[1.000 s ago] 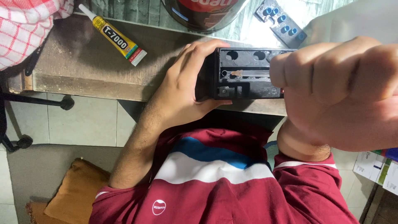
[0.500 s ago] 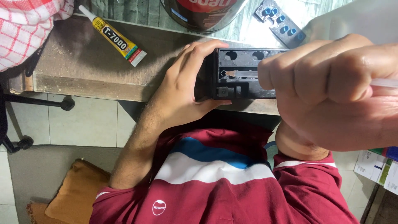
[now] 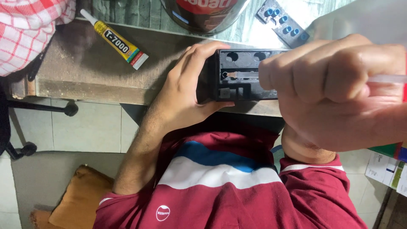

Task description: Filling lead-acid battery cells with liquid using a syringe and tube, interspersed with handling small pieces of white material.

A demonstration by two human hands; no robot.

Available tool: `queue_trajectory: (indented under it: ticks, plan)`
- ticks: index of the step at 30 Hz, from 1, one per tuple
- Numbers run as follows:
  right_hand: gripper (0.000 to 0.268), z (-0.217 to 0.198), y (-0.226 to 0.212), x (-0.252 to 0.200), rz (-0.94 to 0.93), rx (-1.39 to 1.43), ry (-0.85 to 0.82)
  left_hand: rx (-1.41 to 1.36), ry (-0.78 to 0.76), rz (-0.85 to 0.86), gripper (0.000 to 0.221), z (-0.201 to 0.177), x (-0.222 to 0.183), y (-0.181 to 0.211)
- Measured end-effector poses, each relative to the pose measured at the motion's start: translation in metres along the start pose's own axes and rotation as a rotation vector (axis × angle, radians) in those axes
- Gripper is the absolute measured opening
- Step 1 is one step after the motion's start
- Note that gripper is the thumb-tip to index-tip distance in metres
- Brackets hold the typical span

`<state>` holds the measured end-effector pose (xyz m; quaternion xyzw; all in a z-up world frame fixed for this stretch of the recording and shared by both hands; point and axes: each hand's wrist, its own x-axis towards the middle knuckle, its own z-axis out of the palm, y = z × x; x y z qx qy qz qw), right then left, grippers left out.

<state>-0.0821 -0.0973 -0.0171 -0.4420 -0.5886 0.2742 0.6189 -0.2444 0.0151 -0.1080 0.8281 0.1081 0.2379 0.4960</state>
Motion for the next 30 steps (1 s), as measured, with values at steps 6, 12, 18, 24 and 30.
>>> queue_trajectory:
  ticks: [6, 12, 18, 24, 30]
  plan:
    - [0.046, -0.033, 0.005, -0.035, 0.068, 0.362, 0.229, 0.022, 0.009, 0.018, 0.067, -0.001, 0.003, 0.001]
    - [0.025, -0.086, 0.002, -0.091, 0.174, 0.093, 0.377, 0.057, 0.006, 0.067, 0.074, -0.001, 0.002, -0.004]
    - [0.071, -0.080, -0.009, -0.063, -0.089, 0.991, 0.925, 0.079, -0.004, 0.070, 0.075, -0.001, 0.002, -0.003]
    - [0.057, -0.080, -0.006, -0.062, -0.001, 1.032, 0.926, 0.088, 0.006, 0.063, 0.074, -0.002, 0.002, -0.002]
    - [0.055, -0.057, -0.011, -0.036, -0.092, 1.056, 1.049, 0.072, 0.017, 0.053, 0.073, -0.001, 0.003, -0.001]
